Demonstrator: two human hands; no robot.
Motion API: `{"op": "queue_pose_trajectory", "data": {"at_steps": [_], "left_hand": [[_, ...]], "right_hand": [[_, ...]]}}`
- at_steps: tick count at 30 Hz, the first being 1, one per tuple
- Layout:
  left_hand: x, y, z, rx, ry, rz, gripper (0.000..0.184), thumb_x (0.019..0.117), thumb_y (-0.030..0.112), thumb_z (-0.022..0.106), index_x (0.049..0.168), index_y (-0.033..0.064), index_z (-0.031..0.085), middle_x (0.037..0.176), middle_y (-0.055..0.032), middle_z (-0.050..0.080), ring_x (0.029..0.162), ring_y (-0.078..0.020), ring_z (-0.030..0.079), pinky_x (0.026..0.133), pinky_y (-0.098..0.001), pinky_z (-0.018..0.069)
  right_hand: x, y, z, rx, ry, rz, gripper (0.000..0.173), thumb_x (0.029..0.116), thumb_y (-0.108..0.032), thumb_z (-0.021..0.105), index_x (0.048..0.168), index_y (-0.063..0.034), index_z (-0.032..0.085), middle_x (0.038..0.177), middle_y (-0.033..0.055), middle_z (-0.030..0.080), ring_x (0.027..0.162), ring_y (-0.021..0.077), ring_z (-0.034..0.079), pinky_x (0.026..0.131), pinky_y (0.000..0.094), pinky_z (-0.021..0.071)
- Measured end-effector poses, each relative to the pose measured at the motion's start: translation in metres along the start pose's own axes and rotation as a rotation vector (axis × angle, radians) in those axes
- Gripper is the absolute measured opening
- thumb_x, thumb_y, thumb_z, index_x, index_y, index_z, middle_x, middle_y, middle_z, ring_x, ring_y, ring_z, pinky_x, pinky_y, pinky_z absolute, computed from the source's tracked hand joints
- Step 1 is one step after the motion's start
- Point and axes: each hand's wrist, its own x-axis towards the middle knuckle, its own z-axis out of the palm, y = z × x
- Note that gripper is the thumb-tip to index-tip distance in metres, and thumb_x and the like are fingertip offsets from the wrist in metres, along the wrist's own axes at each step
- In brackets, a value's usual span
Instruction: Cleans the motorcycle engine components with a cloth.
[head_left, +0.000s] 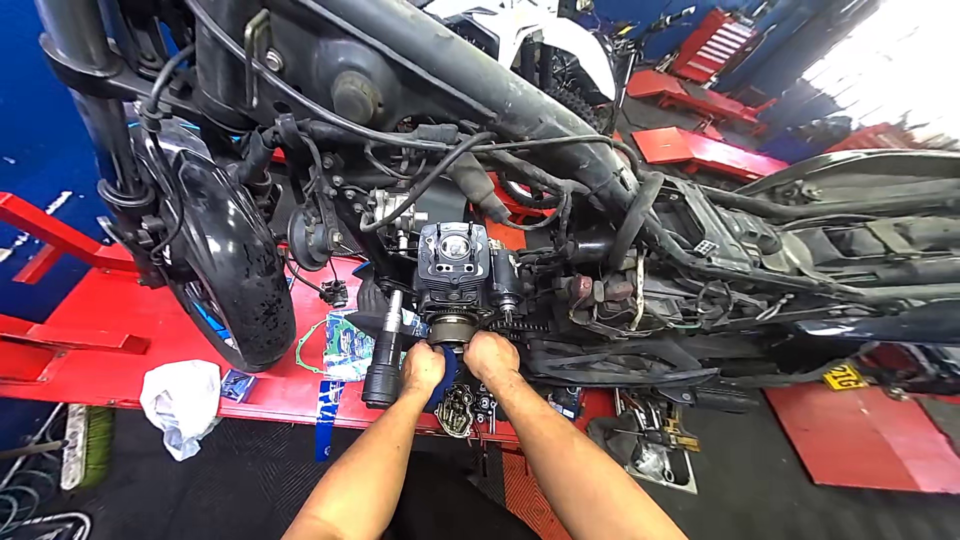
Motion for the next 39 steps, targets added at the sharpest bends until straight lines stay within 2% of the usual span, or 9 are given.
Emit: {"op": "queue_pose_trajectory", "data": {"at_steps": [9,15,19,24,28,31,35,39], "left_hand": [[0.004,0.000,0.002,0.037,-0.001,-0.001,0.037,0.1017,0.041,0.052,0.111,0.0110,0.071,0.109,-0.0151,0.074,0.106,-0.0339,0.071,0.087,-0.0610,0.0561],[-0.001,0.001,-0.001,0.030,0.003,0.017,0.037,0.1024,0.039,0.053,0.115,0.0092,0.071,0.112,-0.0167,0.073,0.109,-0.0355,0.070,0.090,-0.0611,0.0553],[-0.001,-0.002,0.000,0.043,0.001,0.030,0.038,0.1016,0.041,0.053,0.113,0.0102,0.071,0.109,-0.0166,0.073,0.106,-0.0362,0.070,0.087,-0.0619,0.0557],[-0.001,0.000,-0.001,0.091,0.020,0.029,0.037,0.1028,0.040,0.052,0.115,0.0099,0.071,0.113,-0.0158,0.073,0.110,-0.0346,0.070,0.091,-0.0603,0.0552],[-0.005,0.001,-0.003,0.121,0.034,0.038,0.038,0.1028,0.040,0.052,0.116,0.0089,0.070,0.110,-0.0168,0.073,0.107,-0.0356,0.070,0.089,-0.0609,0.0556],[-0.006,-0.001,-0.002,0.116,0.042,0.050,0.038,0.1021,0.041,0.053,0.113,0.0085,0.070,0.107,-0.0177,0.073,0.104,-0.0368,0.071,0.085,-0.0607,0.0565],[-0.006,-0.002,-0.001,0.095,0.051,0.054,0.037,0.1013,0.041,0.053,0.112,0.0089,0.070,0.105,-0.0177,0.073,0.102,-0.0373,0.071,0.084,-0.0613,0.0566],[-0.005,-0.002,-0.001,0.120,0.050,0.053,0.038,0.1021,0.042,0.052,0.113,0.0097,0.070,0.106,-0.0170,0.073,0.103,-0.0368,0.071,0.085,-0.0616,0.0564]], "right_hand": [[0.000,0.000,0.000,0.009,-0.011,-0.002,0.038,0.0969,-0.045,0.055,0.101,-0.0113,0.071,0.108,0.0116,0.074,0.104,0.0304,0.072,0.079,0.0549,0.0577],[-0.001,0.001,-0.001,0.018,-0.027,-0.014,0.039,0.0985,-0.044,0.054,0.103,-0.0096,0.071,0.110,0.0128,0.073,0.106,0.0314,0.071,0.082,0.0547,0.0575],[0.000,0.001,0.000,0.031,-0.027,-0.004,0.038,0.0985,-0.044,0.055,0.103,-0.0104,0.071,0.111,0.0125,0.073,0.106,0.0314,0.071,0.082,0.0555,0.0573],[0.005,0.004,0.006,0.064,-0.040,0.001,0.039,0.0993,-0.044,0.054,0.104,-0.0097,0.071,0.112,0.0131,0.073,0.107,0.0309,0.071,0.083,0.0544,0.0576],[0.009,0.009,0.018,0.131,-0.005,0.004,0.039,0.0984,-0.045,0.056,0.101,-0.0083,0.070,0.107,0.0150,0.073,0.102,0.0334,0.071,0.080,0.0572,0.0570],[0.009,0.008,0.018,0.127,0.000,0.014,0.039,0.0981,-0.045,0.056,0.101,-0.0088,0.070,0.107,0.0149,0.073,0.102,0.0334,0.072,0.079,0.0571,0.0570],[0.009,0.007,0.013,0.090,-0.042,0.008,0.041,0.0992,-0.046,0.053,0.105,-0.0091,0.070,0.112,0.0137,0.073,0.107,0.0313,0.071,0.084,0.0547,0.0575],[0.009,0.008,0.017,0.117,-0.005,0.008,0.038,0.0989,-0.044,0.056,0.102,-0.0082,0.070,0.108,0.0149,0.073,0.103,0.0326,0.071,0.081,0.0562,0.0573]]}}
